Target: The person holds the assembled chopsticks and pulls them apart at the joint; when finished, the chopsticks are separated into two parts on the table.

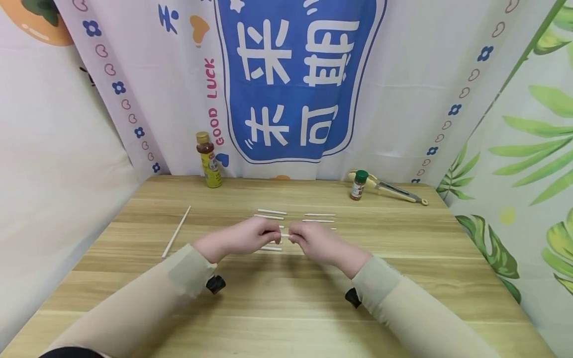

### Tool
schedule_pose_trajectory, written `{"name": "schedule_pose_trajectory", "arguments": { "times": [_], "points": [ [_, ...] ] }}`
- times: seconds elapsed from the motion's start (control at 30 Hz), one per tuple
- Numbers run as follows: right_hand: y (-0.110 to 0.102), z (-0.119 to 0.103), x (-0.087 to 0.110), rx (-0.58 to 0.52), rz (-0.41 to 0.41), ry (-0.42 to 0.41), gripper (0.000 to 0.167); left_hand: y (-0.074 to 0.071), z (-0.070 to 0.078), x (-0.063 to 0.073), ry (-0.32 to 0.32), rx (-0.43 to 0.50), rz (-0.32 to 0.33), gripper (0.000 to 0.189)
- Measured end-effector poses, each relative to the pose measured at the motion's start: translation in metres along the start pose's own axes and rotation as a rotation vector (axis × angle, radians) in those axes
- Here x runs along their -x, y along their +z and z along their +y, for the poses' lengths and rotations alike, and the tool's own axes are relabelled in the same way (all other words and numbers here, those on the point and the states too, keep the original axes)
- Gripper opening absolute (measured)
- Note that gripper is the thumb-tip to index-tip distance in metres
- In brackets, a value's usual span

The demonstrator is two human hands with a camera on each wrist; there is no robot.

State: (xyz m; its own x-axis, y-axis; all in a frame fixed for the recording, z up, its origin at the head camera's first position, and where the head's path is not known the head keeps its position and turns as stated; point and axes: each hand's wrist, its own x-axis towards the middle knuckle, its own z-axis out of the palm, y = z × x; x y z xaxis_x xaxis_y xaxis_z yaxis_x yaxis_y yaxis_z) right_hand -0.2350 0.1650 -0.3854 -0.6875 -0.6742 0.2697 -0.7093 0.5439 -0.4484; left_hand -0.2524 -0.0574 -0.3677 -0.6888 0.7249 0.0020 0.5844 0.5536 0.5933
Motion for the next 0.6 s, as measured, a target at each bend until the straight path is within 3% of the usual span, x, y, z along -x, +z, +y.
{"name": "schedule_pose_trajectory", "arguments": {
  "times": [0.23, 0.47, 0.6],
  "points": [
    [-0.009, -0.002, 0.002, -0.036, -0.011, -0.029, 0.019, -0.002, 0.003, 0.003, 0.076, -0.039, 0.016, 0.023],
    [-0.016, -0.010, 0.001, 0.008, -0.002, -0.073, 0.018, -0.010, 0.008, 0.007, 0.085, -0.005, 0.003, 0.023],
    [-0.018, -0.010, 0.002, 0.002, 0.001, -0.065, 0.013, -0.013, 0.003, 0.009, 0.082, 0.013, -0.020, 0.022]
  ]
}}
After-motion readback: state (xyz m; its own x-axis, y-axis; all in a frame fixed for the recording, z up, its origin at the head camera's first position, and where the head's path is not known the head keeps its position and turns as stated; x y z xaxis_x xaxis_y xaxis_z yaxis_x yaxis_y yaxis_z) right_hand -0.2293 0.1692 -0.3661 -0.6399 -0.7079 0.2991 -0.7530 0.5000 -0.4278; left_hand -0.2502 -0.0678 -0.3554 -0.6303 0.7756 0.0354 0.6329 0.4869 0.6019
